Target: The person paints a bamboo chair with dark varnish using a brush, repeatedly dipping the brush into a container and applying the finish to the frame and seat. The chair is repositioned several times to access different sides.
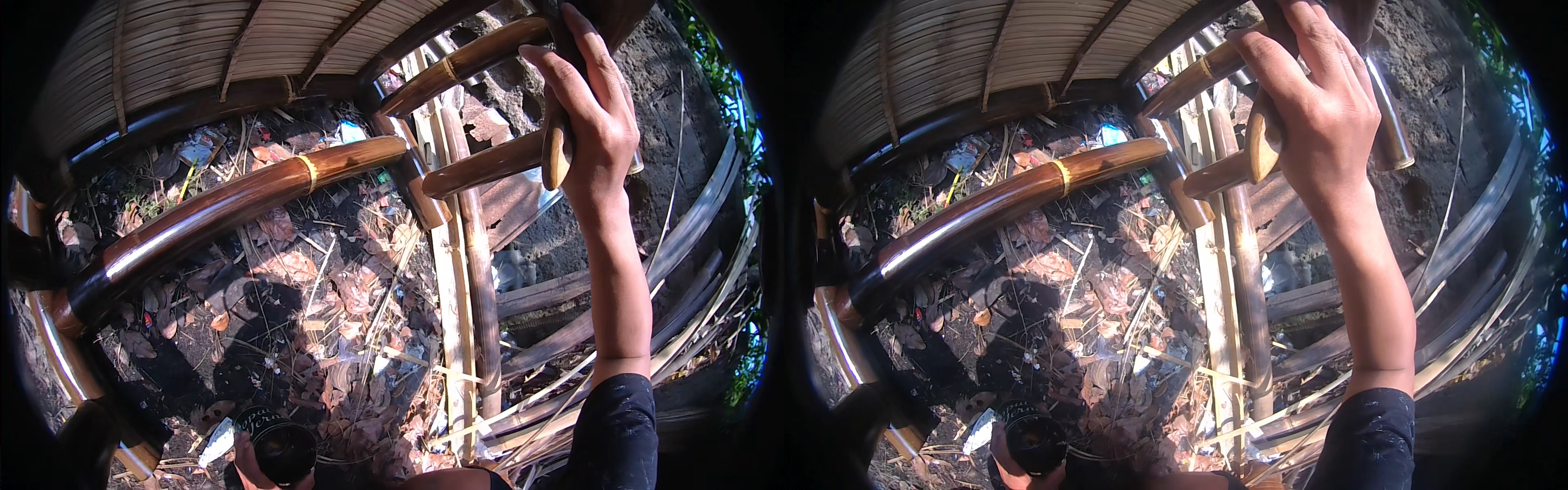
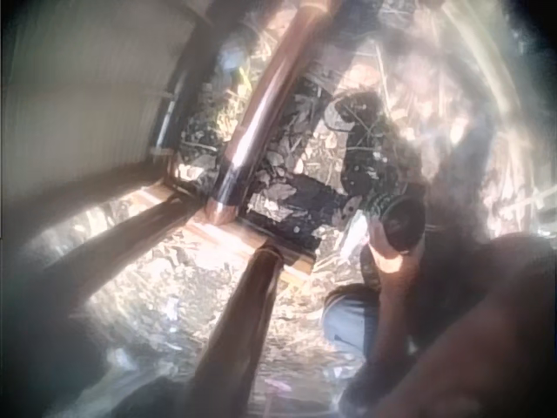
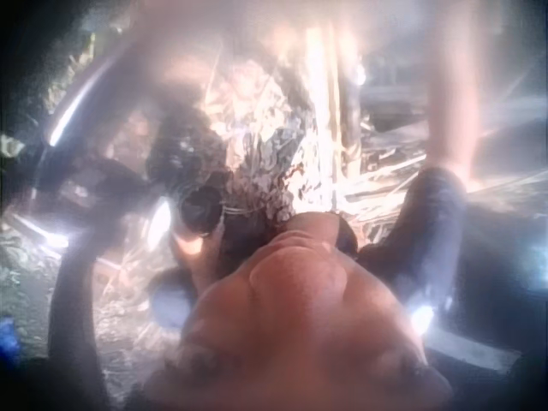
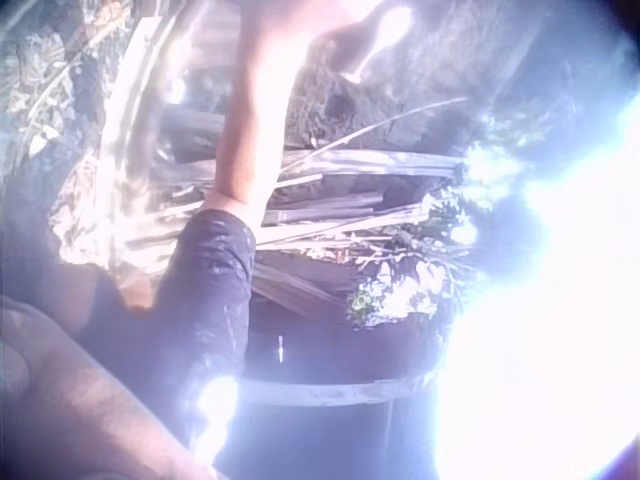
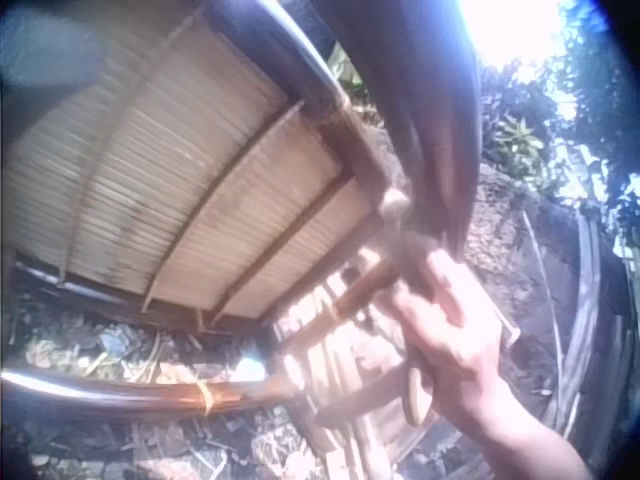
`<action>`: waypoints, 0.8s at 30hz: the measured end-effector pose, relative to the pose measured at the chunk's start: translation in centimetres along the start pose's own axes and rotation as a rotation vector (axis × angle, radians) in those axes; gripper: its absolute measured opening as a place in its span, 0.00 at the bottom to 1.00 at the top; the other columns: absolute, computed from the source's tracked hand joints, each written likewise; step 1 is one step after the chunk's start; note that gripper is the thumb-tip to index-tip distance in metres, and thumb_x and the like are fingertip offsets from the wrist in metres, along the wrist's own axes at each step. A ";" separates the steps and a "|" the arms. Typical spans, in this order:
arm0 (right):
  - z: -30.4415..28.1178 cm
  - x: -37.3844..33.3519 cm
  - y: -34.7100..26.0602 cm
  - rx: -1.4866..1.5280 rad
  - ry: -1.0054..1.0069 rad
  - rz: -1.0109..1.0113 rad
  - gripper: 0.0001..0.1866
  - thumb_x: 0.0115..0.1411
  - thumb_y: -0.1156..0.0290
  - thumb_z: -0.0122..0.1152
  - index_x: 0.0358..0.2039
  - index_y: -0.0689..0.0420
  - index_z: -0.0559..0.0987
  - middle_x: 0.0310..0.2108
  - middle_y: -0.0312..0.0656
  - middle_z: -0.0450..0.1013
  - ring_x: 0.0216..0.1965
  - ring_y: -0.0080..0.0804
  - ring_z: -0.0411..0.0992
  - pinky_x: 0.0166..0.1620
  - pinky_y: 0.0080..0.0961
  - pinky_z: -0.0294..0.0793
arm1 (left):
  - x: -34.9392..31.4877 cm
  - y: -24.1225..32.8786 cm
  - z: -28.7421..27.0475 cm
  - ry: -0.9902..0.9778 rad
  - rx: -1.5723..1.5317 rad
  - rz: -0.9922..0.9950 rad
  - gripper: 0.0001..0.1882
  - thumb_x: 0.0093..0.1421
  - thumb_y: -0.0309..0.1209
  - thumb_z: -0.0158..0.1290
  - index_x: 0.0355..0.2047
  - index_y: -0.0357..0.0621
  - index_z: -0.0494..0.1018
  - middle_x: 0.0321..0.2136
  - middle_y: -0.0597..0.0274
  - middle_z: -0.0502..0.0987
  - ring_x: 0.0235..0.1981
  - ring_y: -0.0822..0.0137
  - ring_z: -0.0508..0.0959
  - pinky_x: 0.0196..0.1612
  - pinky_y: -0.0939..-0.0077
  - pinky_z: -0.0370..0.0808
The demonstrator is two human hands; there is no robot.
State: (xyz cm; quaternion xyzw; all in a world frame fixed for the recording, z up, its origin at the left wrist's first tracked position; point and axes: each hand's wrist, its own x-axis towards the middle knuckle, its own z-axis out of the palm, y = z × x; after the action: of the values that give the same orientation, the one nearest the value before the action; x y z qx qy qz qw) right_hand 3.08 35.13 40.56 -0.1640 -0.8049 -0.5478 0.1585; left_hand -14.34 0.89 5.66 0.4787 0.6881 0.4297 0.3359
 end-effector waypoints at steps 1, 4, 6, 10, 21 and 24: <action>-0.8 0.5 -0.4 0.017 0.047 -0.033 0.19 0.58 0.79 0.64 0.47 0.44 0.84 0.61 0.43 0.71 0.60 0.44 0.71 0.59 0.39 0.75 | -0.4 -0.1 0.1 0.041 -0.005 0.013 0.44 0.40 0.37 0.71 0.59 0.37 0.66 0.44 0.48 0.78 0.45 0.53 0.81 0.49 0.61 0.78; 0.1 -2.0 2.6 -0.082 -0.091 0.048 0.15 0.58 0.76 0.61 0.45 0.47 0.84 0.61 0.46 0.70 0.60 0.47 0.70 0.60 0.38 0.72 | -0.9 -1.2 1.0 -0.015 -0.145 0.057 0.53 0.40 0.35 0.72 0.64 0.31 0.58 0.51 0.40 0.73 0.49 0.47 0.78 0.50 0.58 0.77; 1.8 -5.1 5.3 -0.113 -0.145 0.157 0.13 0.58 0.76 0.60 0.44 0.50 0.83 0.60 0.47 0.71 0.59 0.48 0.71 0.60 0.38 0.72 | -1.2 -0.6 1.2 -0.004 -0.139 0.147 0.54 0.41 0.31 0.72 0.66 0.32 0.55 0.53 0.38 0.71 0.52 0.46 0.76 0.54 0.58 0.75; -1.5 1.1 0.8 0.258 0.290 0.008 0.13 0.52 0.70 0.64 0.40 0.52 0.83 0.52 0.50 0.76 0.54 0.45 0.76 0.56 0.35 0.76 | -1.2 1.3 0.0 0.053 0.016 0.245 0.47 0.47 0.36 0.70 0.62 0.32 0.59 0.54 0.36 0.70 0.54 0.44 0.74 0.56 0.59 0.73; 6.3 2.3 -6.5 2.630 2.121 1.269 0.11 0.67 0.64 0.60 0.38 0.61 0.79 0.31 0.40 0.80 0.38 0.32 0.80 0.45 0.28 0.84 | -2.4 0.0 -0.2 -0.053 0.117 0.191 0.59 0.42 0.43 0.74 0.65 0.30 0.51 0.61 0.34 0.61 0.63 0.40 0.65 0.66 0.54 0.62; 4.7 9.8 -11.4 2.952 2.001 1.296 0.11 0.64 0.66 0.62 0.41 0.60 0.77 0.39 0.42 0.77 0.41 0.33 0.77 0.46 0.30 0.83 | -3.1 -0.5 -0.6 -0.057 0.171 0.202 0.59 0.43 0.43 0.74 0.66 0.31 0.49 0.61 0.36 0.62 0.63 0.42 0.65 0.66 0.55 0.63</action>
State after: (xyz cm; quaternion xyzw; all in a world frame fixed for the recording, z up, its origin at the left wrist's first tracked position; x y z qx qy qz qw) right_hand -11.02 36.42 33.66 -0.1826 0.0135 -0.7382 -0.6493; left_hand -14.11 -2.31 5.62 0.5844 0.6606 0.3874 0.2683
